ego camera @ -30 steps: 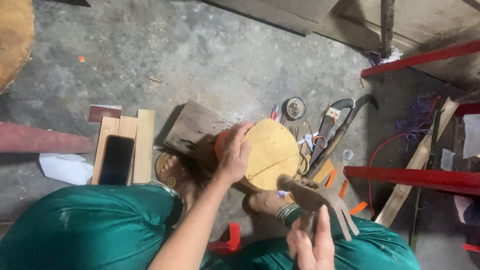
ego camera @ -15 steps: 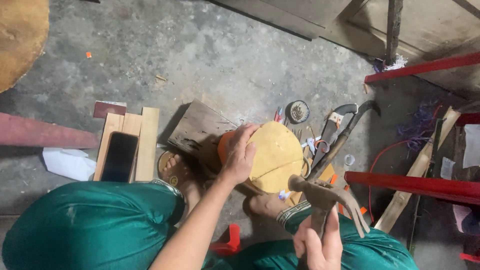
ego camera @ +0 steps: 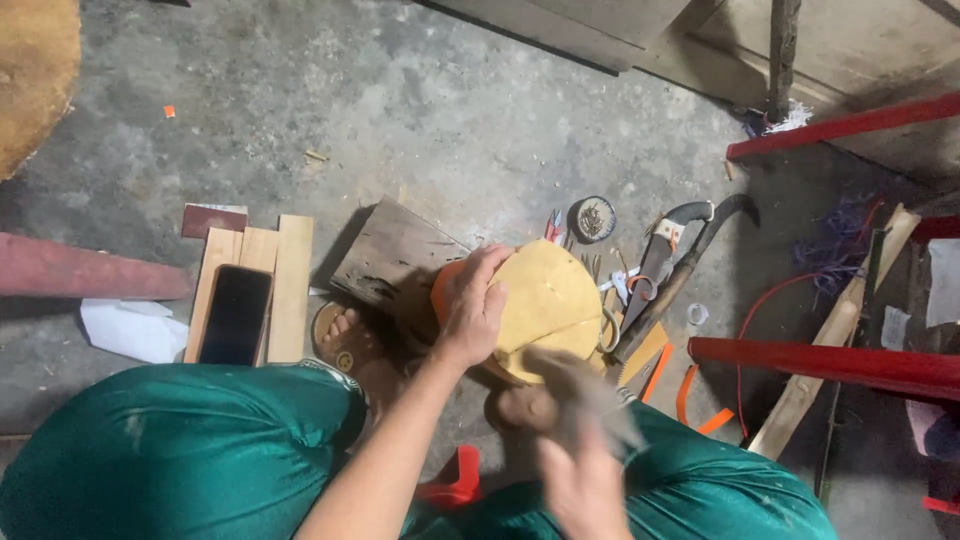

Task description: Applying adhesive to a drum skin and carefully attaching it to the drum shell.

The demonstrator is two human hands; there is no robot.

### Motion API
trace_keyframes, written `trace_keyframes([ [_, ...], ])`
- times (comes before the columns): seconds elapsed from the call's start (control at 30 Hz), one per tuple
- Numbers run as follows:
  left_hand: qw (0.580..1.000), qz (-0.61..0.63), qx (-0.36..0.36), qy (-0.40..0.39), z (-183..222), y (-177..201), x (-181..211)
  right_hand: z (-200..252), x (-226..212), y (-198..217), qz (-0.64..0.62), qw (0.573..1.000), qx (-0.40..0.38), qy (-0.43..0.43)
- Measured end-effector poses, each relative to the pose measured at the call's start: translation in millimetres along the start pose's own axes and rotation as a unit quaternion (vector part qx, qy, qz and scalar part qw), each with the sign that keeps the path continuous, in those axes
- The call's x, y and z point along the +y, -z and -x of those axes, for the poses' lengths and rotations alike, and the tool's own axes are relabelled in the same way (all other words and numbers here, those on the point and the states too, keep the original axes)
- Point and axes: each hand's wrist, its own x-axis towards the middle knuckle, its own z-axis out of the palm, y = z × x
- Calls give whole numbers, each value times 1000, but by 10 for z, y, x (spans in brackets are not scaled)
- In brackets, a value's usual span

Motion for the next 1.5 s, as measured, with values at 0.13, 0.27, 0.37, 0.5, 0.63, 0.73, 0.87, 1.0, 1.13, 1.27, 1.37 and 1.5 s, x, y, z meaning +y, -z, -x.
trace_keyframes([
  [0.13,1000,-1,5,-17,-102,-4,33,-161,-219,-121,105,983,-121,90],
  [0.27,1000,2,-5,-12,-36,6,32,103,-177,128,-75,997,-27,1],
  [0.37,999,30,-5,-19,-40,5,38,228,-858,156,-162,986,36,-18],
  [0.5,1000,17,11,-12,-72,13,79,-175,-160,-115,154,979,-129,30],
  [0.63,999,35,-7,-16,-18,23,53,-22,-279,-36,24,997,-66,-26],
  [0.73,999,38,-8,-15,-23,14,53,154,-454,75,-102,994,18,-43],
  [0.87,999,40,-7,-26,-38,32,88,-169,-222,-141,205,963,-128,-117],
  [1.0,999,31,-9,-13,-13,21,41,-114,-135,-77,75,986,-145,37],
  [1.13,999,28,-13,-10,-36,25,49,74,-199,92,-123,992,-9,-14],
  [1.27,1000,19,-13,-22,-28,27,47,-54,-154,1,53,997,-51,-30],
  [1.37,1000,9,-16,4,-26,43,51,-199,-279,-152,80,982,-166,25],
  [1.5,999,21,-32,-1,-39,68,57,-174,85,-1,-48,989,-140,24],
])
